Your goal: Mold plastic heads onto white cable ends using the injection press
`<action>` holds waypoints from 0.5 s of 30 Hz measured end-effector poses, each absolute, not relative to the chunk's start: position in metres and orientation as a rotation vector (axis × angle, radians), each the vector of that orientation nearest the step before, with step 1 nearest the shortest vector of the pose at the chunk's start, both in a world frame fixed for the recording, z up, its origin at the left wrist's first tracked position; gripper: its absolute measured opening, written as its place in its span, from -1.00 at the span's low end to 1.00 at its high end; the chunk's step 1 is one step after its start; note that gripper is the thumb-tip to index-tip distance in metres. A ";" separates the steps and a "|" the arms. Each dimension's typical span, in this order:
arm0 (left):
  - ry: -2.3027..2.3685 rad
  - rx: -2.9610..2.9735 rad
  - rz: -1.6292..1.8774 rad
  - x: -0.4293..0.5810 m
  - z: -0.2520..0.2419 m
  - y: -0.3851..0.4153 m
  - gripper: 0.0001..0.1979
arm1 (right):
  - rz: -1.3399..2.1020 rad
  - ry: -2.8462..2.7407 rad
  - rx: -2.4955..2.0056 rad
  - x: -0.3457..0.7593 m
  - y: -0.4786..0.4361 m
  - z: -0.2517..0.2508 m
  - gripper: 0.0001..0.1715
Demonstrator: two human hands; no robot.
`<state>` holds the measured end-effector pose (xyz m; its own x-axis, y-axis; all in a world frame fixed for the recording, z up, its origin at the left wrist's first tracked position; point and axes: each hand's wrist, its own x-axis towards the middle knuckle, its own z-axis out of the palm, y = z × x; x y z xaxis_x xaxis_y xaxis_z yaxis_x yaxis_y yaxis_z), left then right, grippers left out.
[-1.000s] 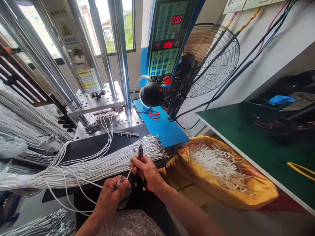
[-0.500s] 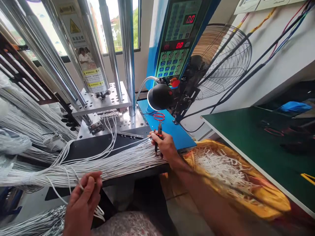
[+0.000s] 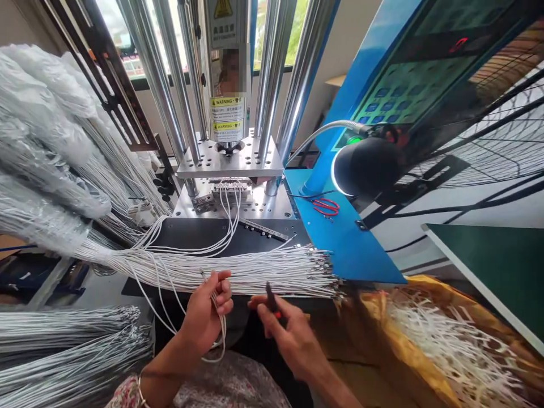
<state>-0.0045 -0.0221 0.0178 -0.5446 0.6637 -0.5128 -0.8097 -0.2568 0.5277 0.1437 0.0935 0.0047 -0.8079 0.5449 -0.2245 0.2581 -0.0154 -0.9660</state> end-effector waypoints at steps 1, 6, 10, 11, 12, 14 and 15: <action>0.980 -0.226 1.954 -0.003 0.018 -0.019 -0.75 | 2.016 -2.038 -0.744 0.136 0.075 0.000 -0.52; 1.145 -0.230 2.045 0.000 0.022 -0.008 -0.73 | 2.016 -1.876 -0.666 0.102 0.038 -0.020 -0.72; 1.302 -0.122 1.968 0.000 0.017 -0.013 -0.63 | 2.062 -1.747 -0.681 0.099 0.046 -0.020 -0.74; 1.340 -0.071 1.903 0.000 0.015 -0.015 -0.60 | 2.081 -1.689 -0.676 0.100 0.049 -0.020 -0.73; 1.373 -0.018 1.830 0.000 0.013 -0.017 -0.57 | 2.092 -1.634 -0.671 0.101 0.051 -0.019 -0.72; 1.428 0.071 1.716 0.001 0.008 -0.020 -0.56 | 2.115 -1.551 -0.669 0.102 0.055 -0.019 -0.67; 1.456 0.105 1.688 0.001 0.006 -0.021 -0.57 | 2.132 -1.523 -0.678 0.103 0.056 -0.019 -0.63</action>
<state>0.0012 -0.0212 0.0063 -0.6102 0.6467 -0.4577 -0.5478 0.0729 0.8334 0.1029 0.0561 -0.0186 -0.7870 0.6010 -0.1390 -0.0631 -0.3025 -0.9510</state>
